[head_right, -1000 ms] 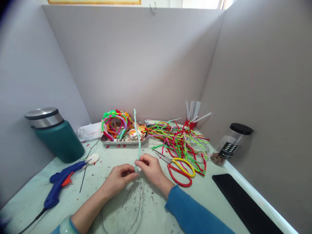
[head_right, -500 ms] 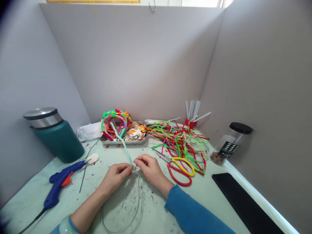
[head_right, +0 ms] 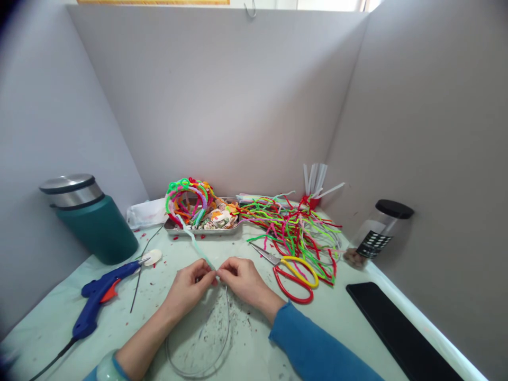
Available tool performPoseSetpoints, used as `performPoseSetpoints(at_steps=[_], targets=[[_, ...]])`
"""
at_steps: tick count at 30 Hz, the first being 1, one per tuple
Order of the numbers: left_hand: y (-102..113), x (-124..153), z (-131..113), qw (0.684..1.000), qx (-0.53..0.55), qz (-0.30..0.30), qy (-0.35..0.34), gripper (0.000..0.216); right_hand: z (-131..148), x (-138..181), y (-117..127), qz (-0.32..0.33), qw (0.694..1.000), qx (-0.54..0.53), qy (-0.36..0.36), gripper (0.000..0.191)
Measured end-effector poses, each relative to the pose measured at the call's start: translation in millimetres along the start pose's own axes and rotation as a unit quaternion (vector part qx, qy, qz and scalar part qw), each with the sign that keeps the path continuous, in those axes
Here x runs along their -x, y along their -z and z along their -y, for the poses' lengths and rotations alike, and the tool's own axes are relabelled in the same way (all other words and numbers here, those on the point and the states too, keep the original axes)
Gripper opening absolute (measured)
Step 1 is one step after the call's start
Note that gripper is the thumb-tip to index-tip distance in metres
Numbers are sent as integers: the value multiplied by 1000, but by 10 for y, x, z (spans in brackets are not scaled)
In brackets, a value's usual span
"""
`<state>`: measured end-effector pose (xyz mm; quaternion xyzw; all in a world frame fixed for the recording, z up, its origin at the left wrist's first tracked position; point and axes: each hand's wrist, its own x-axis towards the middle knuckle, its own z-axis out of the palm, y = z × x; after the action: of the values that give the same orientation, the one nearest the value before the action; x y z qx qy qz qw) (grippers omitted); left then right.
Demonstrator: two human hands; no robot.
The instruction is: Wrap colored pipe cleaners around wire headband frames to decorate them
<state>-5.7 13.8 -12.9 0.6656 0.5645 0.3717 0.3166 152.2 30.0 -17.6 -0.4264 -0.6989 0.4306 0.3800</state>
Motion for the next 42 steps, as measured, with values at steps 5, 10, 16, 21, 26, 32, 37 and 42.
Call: performPoseSetpoints(at_steps=[5,10,16,21,26,32,37,42], targets=[[7,18,-33,999,-41,-12,-7,17,27,12,-10,6,1000,19,1,12],[12,2,-33,1000,-26,-8,-1,17,37,19,-22,5,1000,22,13,11],[-8,-33,35,998,51,19,45,14,12,30,-36,-2,999,32,35,12],[-2,14,7,999,-18,-31,-15,10,1,4,-37,-12,1000,-15,-5,12],[13,75,-32,985,-122,-54,-113,10,-37,-24,-22,1,994,-95,-48,13],[-14,82,31,963,-178,-61,-191,23,-59,-36,-24,-6,989,-135,-61,13],[-20,61,63,957,-177,-82,-215,21,-37,-35,-13,-5,987,-149,-54,14],[-16,49,38,950,-174,-73,-247,22,-36,-37,-3,-17,985,-164,-54,16]])
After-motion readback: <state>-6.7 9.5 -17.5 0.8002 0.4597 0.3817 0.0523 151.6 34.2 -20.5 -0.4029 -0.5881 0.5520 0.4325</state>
